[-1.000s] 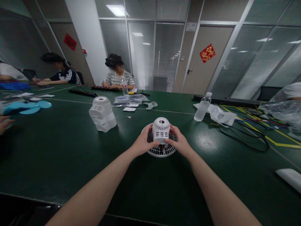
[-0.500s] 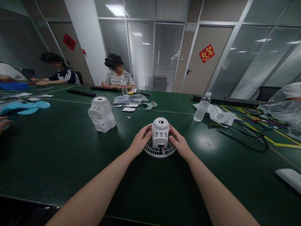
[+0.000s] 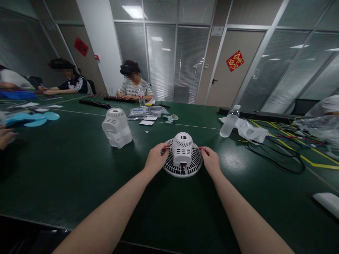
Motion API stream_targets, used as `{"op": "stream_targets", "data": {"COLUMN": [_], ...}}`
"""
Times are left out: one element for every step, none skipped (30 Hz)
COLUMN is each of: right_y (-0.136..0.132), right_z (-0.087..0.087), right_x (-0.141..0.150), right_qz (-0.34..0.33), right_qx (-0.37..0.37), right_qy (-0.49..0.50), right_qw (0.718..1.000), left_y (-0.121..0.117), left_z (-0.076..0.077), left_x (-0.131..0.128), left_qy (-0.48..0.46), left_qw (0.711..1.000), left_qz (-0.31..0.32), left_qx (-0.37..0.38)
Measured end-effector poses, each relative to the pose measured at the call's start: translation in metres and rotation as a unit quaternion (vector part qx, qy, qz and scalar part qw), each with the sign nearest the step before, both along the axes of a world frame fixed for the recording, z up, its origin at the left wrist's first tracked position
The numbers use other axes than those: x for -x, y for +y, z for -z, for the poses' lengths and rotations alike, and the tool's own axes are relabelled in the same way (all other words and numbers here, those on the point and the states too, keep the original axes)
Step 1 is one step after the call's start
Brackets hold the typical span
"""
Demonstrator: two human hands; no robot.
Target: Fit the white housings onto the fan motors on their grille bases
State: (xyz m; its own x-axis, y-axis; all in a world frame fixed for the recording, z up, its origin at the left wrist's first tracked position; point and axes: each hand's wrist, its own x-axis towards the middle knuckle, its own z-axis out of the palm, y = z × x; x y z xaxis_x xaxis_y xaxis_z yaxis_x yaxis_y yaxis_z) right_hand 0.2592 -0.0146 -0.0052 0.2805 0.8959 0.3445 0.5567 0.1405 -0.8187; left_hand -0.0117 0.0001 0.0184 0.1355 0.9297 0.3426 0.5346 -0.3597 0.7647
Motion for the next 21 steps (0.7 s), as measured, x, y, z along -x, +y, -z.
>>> {"op": "stream_targets", "data": {"right_y": [0.000, 0.000, 0.000, 0.000, 0.000, 0.001, 0.001, 0.001, 0.002, 0.002, 0.002, 0.003, 0.003, 0.003, 0.004, 0.004, 0.005, 0.006, 0.007, 0.008, 0.008], "right_z": [0.000, 0.000, 0.001, 0.001, 0.002, 0.002, 0.003, 0.003, 0.003, 0.004, 0.004, 0.004, 0.004, 0.005, 0.006, 0.007, 0.008, 0.009, 0.010, 0.011, 0.012], "right_x": [0.000, 0.001, 0.001, 0.001, 0.001, 0.001, 0.001, 0.001, 0.001, 0.001, 0.001, 0.001, 0.001, 0.001, 0.001, 0.001, 0.000, 0.000, 0.000, -0.001, -0.001], "right_qz": [0.001, 0.001, 0.002, 0.002, 0.003, 0.004, 0.004, 0.005, 0.005, 0.005, 0.006, 0.006, 0.005, 0.005, 0.003, 0.002, 0.001, -0.001, -0.002, -0.004, -0.006], "right_qx": [0.002, 0.003, 0.004, 0.005, 0.006, 0.007, 0.008, 0.009, 0.010, 0.011, 0.012, 0.014, 0.016, 0.019, 0.022, 0.025, 0.028, 0.032, 0.036, 0.040, 0.044], "right_qy": [-0.005, -0.010, -0.014, -0.017, -0.020, -0.022, -0.024, -0.026, -0.028, -0.030, -0.032, -0.033, -0.033, -0.034, -0.034, -0.034, -0.033, -0.033, -0.032, -0.031, -0.030], "right_qw": [1.000, 1.000, 1.000, 1.000, 1.000, 1.000, 1.000, 1.000, 1.000, 0.999, 0.999, 0.999, 0.999, 0.999, 0.999, 0.999, 0.999, 0.999, 0.999, 0.999, 0.999], "left_y": [-0.001, -0.001, -0.001, -0.002, -0.003, -0.003, -0.004, -0.005, -0.005, -0.005, -0.005, -0.004, -0.004, -0.004, -0.003, -0.004, -0.004, -0.006, -0.008, -0.011, -0.015], "left_z": [-0.001, -0.002, -0.003, -0.003, -0.004, -0.004, -0.004, -0.004, -0.003, -0.003, -0.003, -0.002, -0.002, -0.003, -0.003, -0.003, -0.004, -0.004, -0.004, -0.003, -0.003], "left_x": [0.000, 0.000, 0.000, 0.001, 0.001, 0.001, 0.001, 0.001, 0.000, 0.000, 0.000, -0.001, -0.001, -0.001, -0.001, -0.001, -0.002, -0.002, -0.004, -0.006, -0.008], "left_qy": [0.003, 0.005, 0.007, 0.008, 0.009, 0.009, 0.010, 0.010, 0.012, 0.015, 0.018, 0.020, 0.023, 0.025, 0.027, 0.029, 0.029, 0.026, 0.020, 0.010, -0.001], "left_qw": [1.000, 1.000, 1.000, 1.000, 1.000, 1.000, 1.000, 1.000, 1.000, 0.999, 0.999, 0.999, 0.999, 0.999, 0.999, 0.999, 0.999, 0.999, 0.999, 1.000, 1.000], "left_qz": [0.000, -0.002, -0.004, -0.005, -0.006, -0.007, -0.006, -0.005, -0.004, -0.005, -0.005, -0.006, -0.006, -0.006, -0.006, -0.005, -0.003, 0.000, 0.003, 0.007, 0.011], "left_qx": [0.003, 0.005, 0.007, 0.009, 0.012, 0.015, 0.019, 0.023, 0.027, 0.030, 0.032, 0.034, 0.036, 0.038, 0.040, 0.039, 0.037, 0.032, 0.027, 0.023, 0.021]}}
